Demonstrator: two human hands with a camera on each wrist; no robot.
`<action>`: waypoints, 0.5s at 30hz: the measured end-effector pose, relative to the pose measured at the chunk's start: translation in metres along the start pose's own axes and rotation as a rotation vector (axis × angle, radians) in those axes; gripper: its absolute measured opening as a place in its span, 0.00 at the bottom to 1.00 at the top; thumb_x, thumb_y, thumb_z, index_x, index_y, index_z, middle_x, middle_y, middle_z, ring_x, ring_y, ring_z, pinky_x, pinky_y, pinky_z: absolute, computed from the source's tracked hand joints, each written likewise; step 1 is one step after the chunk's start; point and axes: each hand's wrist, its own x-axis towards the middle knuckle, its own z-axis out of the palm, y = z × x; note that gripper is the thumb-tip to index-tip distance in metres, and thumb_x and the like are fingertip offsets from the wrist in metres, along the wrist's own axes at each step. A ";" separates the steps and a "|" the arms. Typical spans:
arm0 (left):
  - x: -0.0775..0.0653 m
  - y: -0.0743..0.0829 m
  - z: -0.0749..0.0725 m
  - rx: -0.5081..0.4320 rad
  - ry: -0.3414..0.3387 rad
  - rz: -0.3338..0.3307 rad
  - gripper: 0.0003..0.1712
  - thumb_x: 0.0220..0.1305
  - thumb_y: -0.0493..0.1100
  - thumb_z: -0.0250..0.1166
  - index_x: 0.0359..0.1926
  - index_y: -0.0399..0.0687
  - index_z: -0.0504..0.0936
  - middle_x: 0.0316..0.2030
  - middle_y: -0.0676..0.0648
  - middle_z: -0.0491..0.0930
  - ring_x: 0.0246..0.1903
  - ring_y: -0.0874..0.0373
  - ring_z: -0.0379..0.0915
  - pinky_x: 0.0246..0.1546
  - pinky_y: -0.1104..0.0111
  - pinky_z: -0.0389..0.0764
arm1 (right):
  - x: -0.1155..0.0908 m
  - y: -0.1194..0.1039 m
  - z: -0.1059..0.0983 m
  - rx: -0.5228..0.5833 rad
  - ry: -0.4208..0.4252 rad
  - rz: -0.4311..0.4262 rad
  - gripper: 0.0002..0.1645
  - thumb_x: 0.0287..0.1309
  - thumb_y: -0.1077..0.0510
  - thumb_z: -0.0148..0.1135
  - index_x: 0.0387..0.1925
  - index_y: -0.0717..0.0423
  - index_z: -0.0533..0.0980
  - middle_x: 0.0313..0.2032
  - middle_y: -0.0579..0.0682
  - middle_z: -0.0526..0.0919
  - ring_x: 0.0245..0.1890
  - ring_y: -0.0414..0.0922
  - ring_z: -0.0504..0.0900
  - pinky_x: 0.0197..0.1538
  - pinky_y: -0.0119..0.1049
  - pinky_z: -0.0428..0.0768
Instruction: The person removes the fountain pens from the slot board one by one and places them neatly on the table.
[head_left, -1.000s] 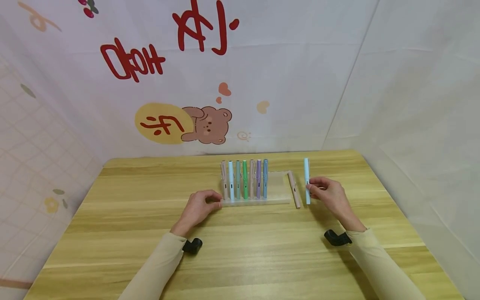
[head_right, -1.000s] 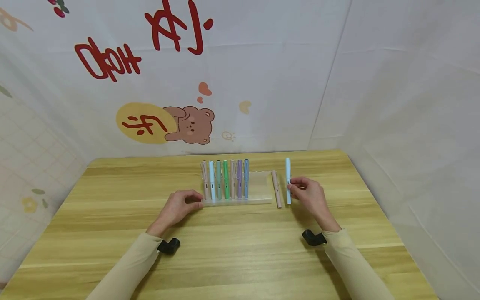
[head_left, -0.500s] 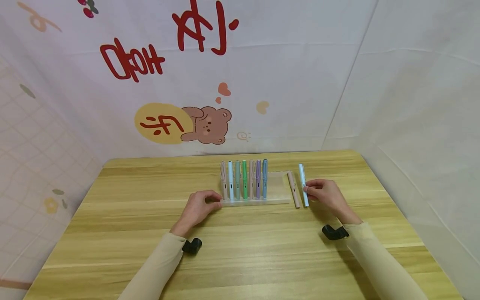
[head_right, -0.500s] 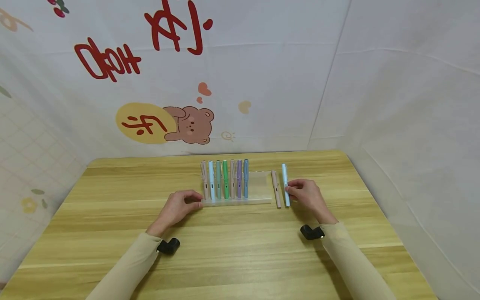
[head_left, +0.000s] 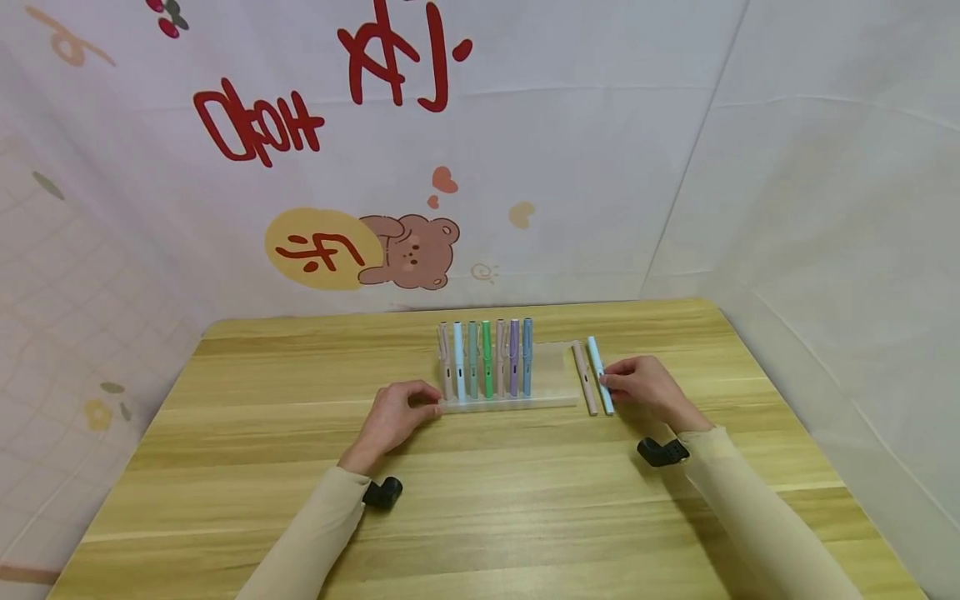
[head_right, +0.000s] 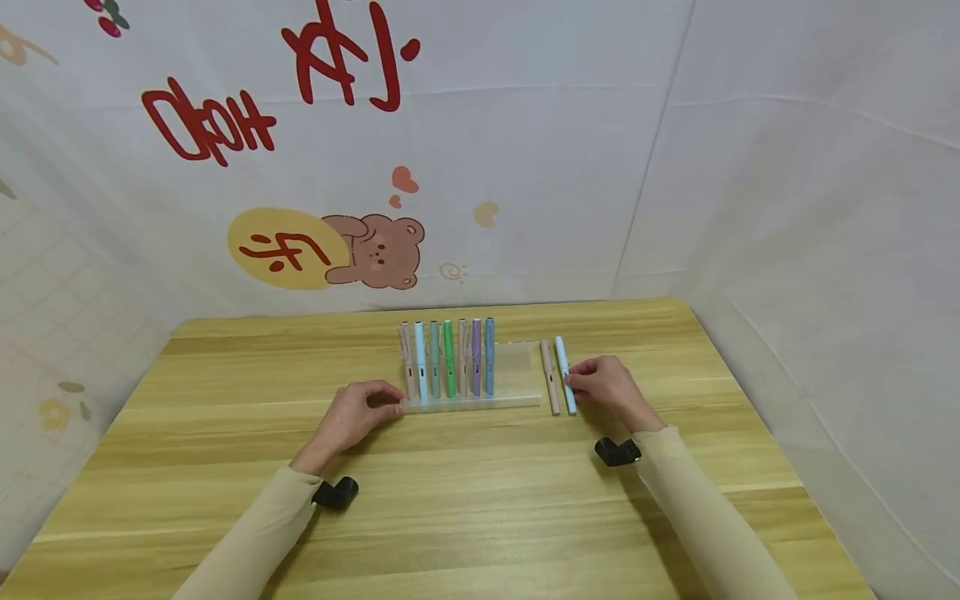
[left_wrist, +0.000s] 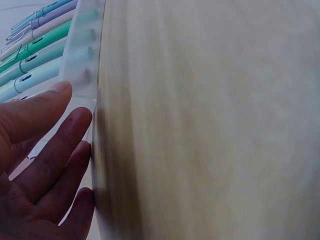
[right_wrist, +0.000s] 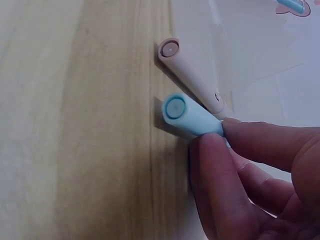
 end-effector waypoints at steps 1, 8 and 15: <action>0.000 0.000 0.000 0.004 0.001 0.002 0.06 0.63 0.38 0.75 0.42 0.48 0.90 0.42 0.51 0.88 0.48 0.50 0.82 0.55 0.51 0.78 | 0.001 0.000 0.000 -0.002 0.000 0.002 0.20 0.68 0.62 0.67 0.52 0.77 0.79 0.38 0.54 0.87 0.33 0.39 0.85 0.38 0.33 0.86; -0.001 0.001 0.001 -0.003 -0.010 -0.008 0.07 0.62 0.39 0.75 0.42 0.49 0.90 0.42 0.51 0.88 0.49 0.50 0.82 0.55 0.52 0.78 | 0.001 -0.001 0.000 -0.018 -0.007 0.006 0.19 0.68 0.63 0.67 0.51 0.78 0.79 0.39 0.56 0.87 0.33 0.40 0.85 0.39 0.34 0.86; 0.000 0.000 0.000 -0.001 -0.002 -0.003 0.07 0.62 0.40 0.76 0.41 0.50 0.90 0.42 0.52 0.88 0.49 0.51 0.82 0.56 0.52 0.78 | 0.003 -0.002 -0.001 -0.003 -0.010 0.021 0.18 0.67 0.63 0.67 0.50 0.77 0.79 0.40 0.56 0.86 0.34 0.39 0.85 0.39 0.33 0.86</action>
